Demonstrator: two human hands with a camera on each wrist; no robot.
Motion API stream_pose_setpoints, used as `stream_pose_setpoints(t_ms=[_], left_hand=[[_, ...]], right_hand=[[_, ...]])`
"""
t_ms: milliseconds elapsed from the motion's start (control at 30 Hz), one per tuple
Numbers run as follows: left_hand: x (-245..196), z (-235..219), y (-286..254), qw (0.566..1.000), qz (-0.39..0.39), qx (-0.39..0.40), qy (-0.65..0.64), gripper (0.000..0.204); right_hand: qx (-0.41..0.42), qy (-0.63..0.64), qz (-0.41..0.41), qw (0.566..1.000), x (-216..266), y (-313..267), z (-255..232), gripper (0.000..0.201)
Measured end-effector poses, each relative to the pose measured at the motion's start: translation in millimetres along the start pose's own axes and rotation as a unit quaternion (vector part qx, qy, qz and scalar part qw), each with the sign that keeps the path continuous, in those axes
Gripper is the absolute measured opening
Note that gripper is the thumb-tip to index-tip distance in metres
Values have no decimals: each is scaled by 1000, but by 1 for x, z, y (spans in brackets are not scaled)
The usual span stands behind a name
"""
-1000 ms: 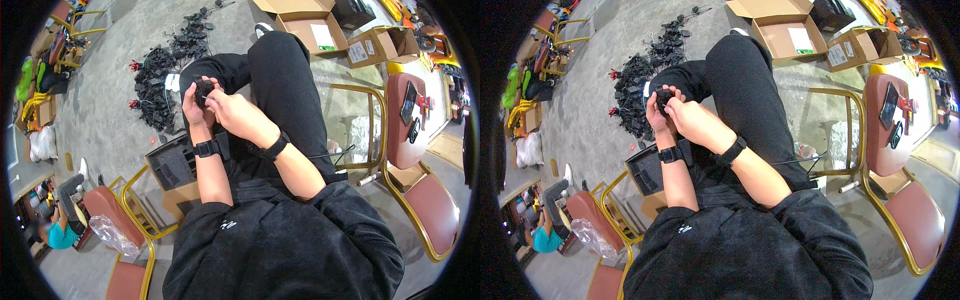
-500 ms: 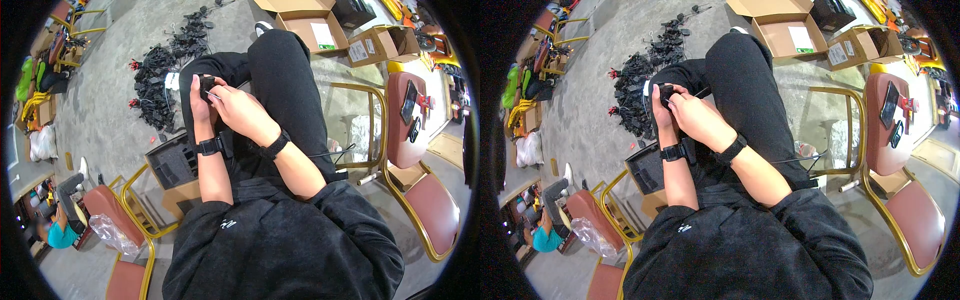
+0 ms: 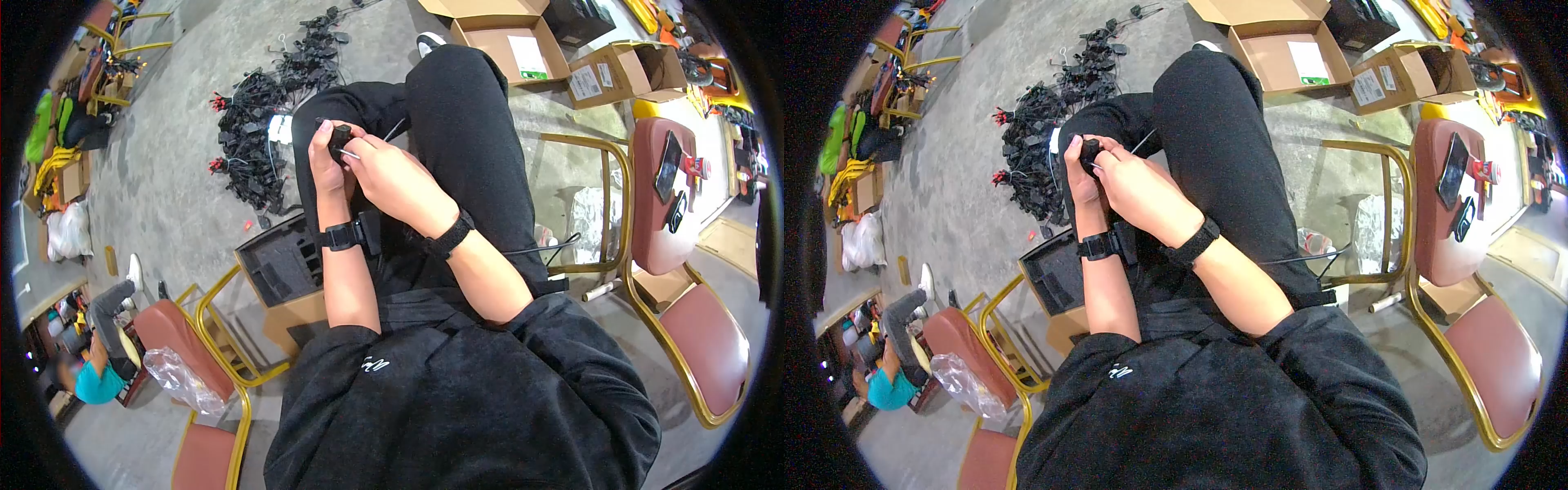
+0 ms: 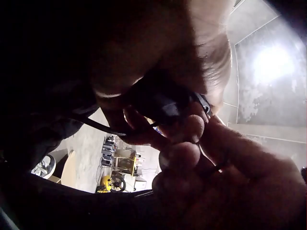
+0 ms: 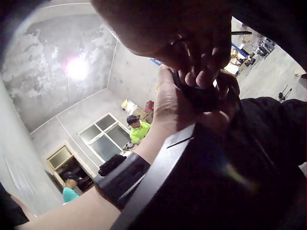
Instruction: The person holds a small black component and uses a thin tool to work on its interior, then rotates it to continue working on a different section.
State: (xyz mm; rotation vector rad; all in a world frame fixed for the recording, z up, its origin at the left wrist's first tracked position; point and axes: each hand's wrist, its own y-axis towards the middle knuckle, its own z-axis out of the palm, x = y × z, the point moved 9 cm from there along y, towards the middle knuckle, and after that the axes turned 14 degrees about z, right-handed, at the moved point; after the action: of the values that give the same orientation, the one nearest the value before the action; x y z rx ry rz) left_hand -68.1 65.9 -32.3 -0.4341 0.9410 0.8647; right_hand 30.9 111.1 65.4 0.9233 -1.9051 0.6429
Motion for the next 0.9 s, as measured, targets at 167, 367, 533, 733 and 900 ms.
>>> stream_pose_setpoints(t_ms=[167, 367, 533, 733, 900], left_hand=[[-2, 2, 4, 999, 27, 27, -12, 43], [-9, 8, 2, 1000, 28, 6, -12, 41], [-8, 8, 1, 1000, 18, -4, -22, 44], [-4, 7, 1, 999, 4, -9, -49, 46], [3, 8, 1, 995, -28, -16, -98, 35]], right_hand=[[41, 7, 51, 998, -13, 2, 13, 16], [26, -24, 49, 998, -10, 1, 16, 17], [30, -9, 51, 998, -10, 3, 17, 19], [51, -4, 86, 995, -12, 4, 18, 20], [17, -28, 63, 998, -10, 2, 13, 19]])
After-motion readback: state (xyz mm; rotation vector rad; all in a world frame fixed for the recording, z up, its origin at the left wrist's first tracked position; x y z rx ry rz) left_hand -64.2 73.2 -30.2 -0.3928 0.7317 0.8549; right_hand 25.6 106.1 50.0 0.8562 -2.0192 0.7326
